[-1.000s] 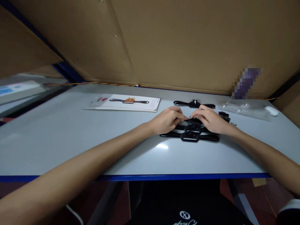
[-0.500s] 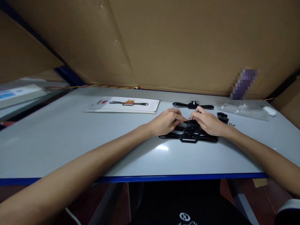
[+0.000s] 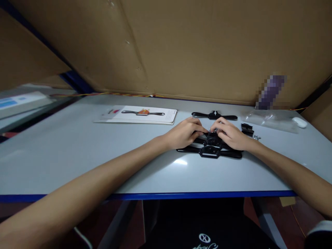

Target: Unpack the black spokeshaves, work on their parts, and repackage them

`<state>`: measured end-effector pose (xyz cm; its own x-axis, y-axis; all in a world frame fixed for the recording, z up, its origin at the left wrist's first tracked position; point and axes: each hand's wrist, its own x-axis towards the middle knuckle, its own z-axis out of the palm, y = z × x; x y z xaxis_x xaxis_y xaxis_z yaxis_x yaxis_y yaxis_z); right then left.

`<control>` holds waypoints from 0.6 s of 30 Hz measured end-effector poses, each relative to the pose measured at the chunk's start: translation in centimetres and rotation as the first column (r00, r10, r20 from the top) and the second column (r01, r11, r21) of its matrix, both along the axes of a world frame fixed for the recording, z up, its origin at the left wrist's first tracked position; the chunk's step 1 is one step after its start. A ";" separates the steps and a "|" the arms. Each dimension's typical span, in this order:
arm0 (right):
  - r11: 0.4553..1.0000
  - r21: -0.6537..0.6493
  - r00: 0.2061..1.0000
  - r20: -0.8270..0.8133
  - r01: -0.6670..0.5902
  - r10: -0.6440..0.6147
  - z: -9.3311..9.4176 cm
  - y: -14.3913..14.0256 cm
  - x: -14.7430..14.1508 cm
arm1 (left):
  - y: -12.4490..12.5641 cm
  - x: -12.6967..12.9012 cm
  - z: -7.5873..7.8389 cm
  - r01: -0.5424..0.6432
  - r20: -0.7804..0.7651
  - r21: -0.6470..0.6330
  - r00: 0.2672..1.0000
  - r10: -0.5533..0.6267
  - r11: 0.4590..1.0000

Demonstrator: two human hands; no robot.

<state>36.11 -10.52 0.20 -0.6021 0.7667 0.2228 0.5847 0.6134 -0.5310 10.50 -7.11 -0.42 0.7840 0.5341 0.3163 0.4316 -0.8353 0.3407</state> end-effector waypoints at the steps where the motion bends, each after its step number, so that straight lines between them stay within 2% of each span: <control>1: 1.000 -0.007 1.000 -0.007 -0.003 0.003 0.0 0.0 0.0 | 0.0 0.0 0.0 -0.001 -0.001 0.002 1.000 0.001 1.000; 18: 0.998 -0.057 1.000 -0.008 0.020 -0.020 0.1 0.6 -0.1 | -0.2 0.1 0.1 -0.001 0.004 0.001 1.000 0.001 1.000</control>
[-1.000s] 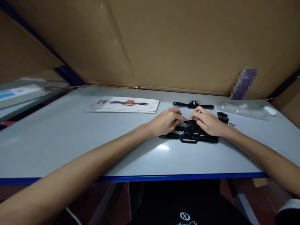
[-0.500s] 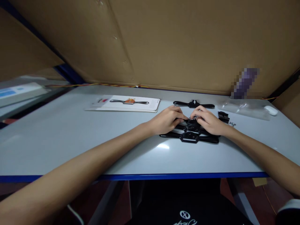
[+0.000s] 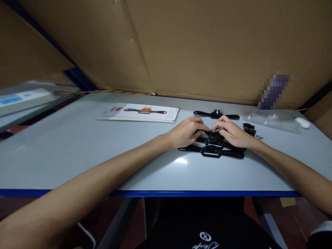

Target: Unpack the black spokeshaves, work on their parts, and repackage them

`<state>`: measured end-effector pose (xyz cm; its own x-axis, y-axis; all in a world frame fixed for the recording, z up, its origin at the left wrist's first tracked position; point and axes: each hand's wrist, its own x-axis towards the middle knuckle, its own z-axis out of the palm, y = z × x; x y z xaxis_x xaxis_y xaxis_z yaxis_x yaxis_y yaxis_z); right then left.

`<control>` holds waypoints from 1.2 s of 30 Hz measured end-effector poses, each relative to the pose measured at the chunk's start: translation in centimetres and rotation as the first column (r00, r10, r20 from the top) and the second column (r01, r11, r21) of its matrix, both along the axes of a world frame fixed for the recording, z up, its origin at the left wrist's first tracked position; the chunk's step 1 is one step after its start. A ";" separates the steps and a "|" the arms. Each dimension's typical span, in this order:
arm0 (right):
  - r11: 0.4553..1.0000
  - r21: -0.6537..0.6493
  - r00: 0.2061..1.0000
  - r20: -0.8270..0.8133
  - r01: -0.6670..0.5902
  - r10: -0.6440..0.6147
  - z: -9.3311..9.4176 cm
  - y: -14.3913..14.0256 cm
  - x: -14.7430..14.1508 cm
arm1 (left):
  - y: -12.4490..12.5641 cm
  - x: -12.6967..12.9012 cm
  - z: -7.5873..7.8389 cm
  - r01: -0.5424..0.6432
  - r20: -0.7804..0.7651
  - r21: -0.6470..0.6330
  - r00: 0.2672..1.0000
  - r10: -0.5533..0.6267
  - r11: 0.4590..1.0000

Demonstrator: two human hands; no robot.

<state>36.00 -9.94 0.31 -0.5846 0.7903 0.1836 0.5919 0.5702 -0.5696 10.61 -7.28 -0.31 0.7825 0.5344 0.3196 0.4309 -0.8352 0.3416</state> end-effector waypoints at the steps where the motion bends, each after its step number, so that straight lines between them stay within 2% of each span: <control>1: 1.000 -0.007 1.000 0.001 0.002 -0.002 0.0 0.1 0.0 | 0.0 0.0 0.0 -0.001 0.004 -0.008 1.000 0.001 1.000; 10: 1.000 -0.022 1.000 0.023 0.011 -0.010 0.3 0.7 -0.3 | -0.4 0.0 0.4 0.010 0.008 -0.069 1.000 -0.009 0.998; 15: 0.999 -0.025 0.999 0.022 -0.024 0.025 0.5 -0.4 -0.4 | -0.4 -0.1 0.3 0.006 0.002 -0.057 1.000 -0.006 0.998; 17: 1.000 0.011 1.000 0.027 0.016 -0.016 0.6 -1.1 -0.6 | -0.3 0.0 0.2 -0.003 -0.001 -0.048 1.000 0.003 0.999; 22: 0.971 0.122 0.978 0.024 0.204 -0.209 0.4 -1.9 -1.1 | -0.2 0.1 0.0 -0.012 -0.002 -0.054 1.000 0.012 0.998; 36: 0.962 0.135 0.969 0.047 0.236 -0.244 0.1 -1.9 -1.2 | -0.3 0.1 0.2 0.002 -0.019 -0.032 1.000 -0.003 0.999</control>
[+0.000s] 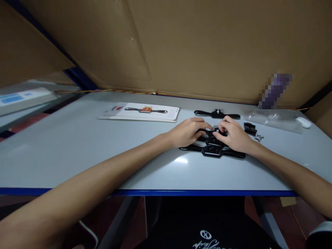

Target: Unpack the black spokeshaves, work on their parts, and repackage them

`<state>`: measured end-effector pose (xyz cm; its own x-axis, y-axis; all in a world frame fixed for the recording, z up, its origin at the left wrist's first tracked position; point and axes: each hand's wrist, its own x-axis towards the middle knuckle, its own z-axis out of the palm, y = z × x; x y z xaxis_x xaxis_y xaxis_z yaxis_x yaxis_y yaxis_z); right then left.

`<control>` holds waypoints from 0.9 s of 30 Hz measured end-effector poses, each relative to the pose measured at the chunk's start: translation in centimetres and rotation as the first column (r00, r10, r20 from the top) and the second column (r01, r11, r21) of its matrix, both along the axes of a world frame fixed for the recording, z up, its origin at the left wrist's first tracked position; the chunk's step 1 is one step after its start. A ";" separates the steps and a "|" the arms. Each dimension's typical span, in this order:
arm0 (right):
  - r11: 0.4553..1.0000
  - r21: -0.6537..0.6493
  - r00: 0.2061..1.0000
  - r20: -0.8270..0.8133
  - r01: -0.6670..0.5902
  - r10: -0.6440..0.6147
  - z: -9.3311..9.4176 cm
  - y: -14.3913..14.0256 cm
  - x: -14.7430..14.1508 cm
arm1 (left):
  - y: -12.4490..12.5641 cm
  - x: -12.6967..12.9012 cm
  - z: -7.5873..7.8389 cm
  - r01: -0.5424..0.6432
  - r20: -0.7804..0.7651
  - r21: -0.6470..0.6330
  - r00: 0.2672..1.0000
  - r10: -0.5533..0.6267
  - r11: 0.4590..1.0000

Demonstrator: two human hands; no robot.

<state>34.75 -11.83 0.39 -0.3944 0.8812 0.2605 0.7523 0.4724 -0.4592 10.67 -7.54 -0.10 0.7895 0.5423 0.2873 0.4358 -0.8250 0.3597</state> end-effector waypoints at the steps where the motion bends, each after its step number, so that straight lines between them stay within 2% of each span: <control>1: 1.000 -0.009 1.000 0.009 0.004 -0.004 0.1 0.0 0.0 | 0.0 0.0 0.0 0.008 0.001 -0.002 1.000 -0.008 1.000; 7: 0.999 -0.014 0.997 0.053 0.052 -0.051 0.0 0.0 0.2 | -0.1 -0.1 0.1 0.069 -0.014 0.007 0.997 -0.069 0.998; 15: 0.999 0.002 0.998 0.045 -0.050 0.050 -0.2 0.4 0.7 | -0.1 -0.1 0.1 0.091 -0.086 0.049 0.992 -0.087 0.995; 20: 0.998 -0.036 0.997 0.038 -0.060 0.061 -0.1 0.4 0.7 | -0.4 0.0 0.3 0.088 -0.189 0.131 0.980 -0.062 0.987; 27: 0.992 -0.038 0.992 0.035 -0.122 0.123 0.1 0.5 0.8 | -0.5 -0.1 0.5 0.141 -0.280 0.211 0.957 -0.078 0.967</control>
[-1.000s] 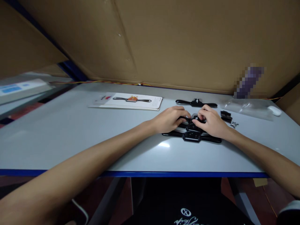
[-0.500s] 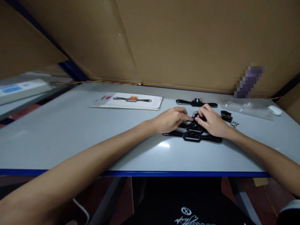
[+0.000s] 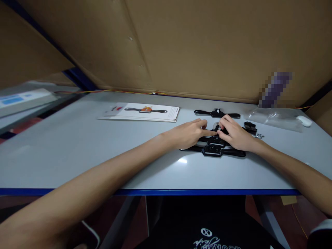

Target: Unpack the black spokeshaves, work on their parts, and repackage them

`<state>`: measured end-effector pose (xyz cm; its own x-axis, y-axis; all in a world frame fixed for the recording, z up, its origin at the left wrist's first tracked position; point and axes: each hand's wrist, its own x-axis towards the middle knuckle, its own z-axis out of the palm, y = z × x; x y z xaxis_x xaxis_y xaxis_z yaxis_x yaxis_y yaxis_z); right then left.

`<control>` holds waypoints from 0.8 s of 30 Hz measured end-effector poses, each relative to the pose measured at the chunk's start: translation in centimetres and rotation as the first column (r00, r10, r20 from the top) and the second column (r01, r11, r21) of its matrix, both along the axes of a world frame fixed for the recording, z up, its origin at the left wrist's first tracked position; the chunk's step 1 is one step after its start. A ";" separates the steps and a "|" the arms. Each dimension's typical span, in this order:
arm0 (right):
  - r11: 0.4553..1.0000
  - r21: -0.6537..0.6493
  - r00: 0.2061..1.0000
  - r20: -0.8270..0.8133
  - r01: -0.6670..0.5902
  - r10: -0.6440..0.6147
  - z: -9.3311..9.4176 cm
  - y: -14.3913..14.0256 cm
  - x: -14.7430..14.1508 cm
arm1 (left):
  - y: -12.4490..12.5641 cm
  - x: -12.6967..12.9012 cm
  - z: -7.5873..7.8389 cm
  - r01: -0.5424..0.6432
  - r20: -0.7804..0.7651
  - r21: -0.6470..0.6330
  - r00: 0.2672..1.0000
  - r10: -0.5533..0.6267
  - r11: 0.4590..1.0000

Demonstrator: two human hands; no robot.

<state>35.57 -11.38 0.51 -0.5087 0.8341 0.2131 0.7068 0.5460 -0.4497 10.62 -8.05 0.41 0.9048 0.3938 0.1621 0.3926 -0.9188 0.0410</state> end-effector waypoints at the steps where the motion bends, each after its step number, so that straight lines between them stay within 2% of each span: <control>1: 1.000 -0.005 1.000 0.004 -0.010 0.010 0.1 0.0 0.0 | 0.0 0.0 0.0 -0.001 -0.013 0.018 1.000 0.001 1.000; 7: 0.998 -0.040 0.999 0.004 -0.053 0.053 0.4 0.0 0.3 | -0.4 0.5 0.3 -0.008 -0.127 0.148 0.992 0.027 0.989; 14: 0.995 -0.065 0.996 0.027 -0.079 0.080 0.8 -0.1 0.5 | -0.8 0.8 0.7 -0.040 -0.216 0.188 0.973 0.081 0.981; 21: 0.995 -0.072 0.991 0.109 -0.076 0.083 1.2 0.0 0.9 | -0.5 0.8 0.3 -0.033 -0.186 0.218 0.980 0.074 0.975; 24: 0.996 -0.036 0.985 0.150 -0.081 0.085 1.2 -0.1 1.1 | -0.4 0.8 0.2 -0.025 -0.171 0.229 0.983 0.066 0.973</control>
<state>36.66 -11.48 1.71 -0.6009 0.7925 0.1041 0.7210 0.5936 -0.3576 11.38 -8.49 0.65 0.9089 0.4071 0.0909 0.4168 -0.8773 -0.2382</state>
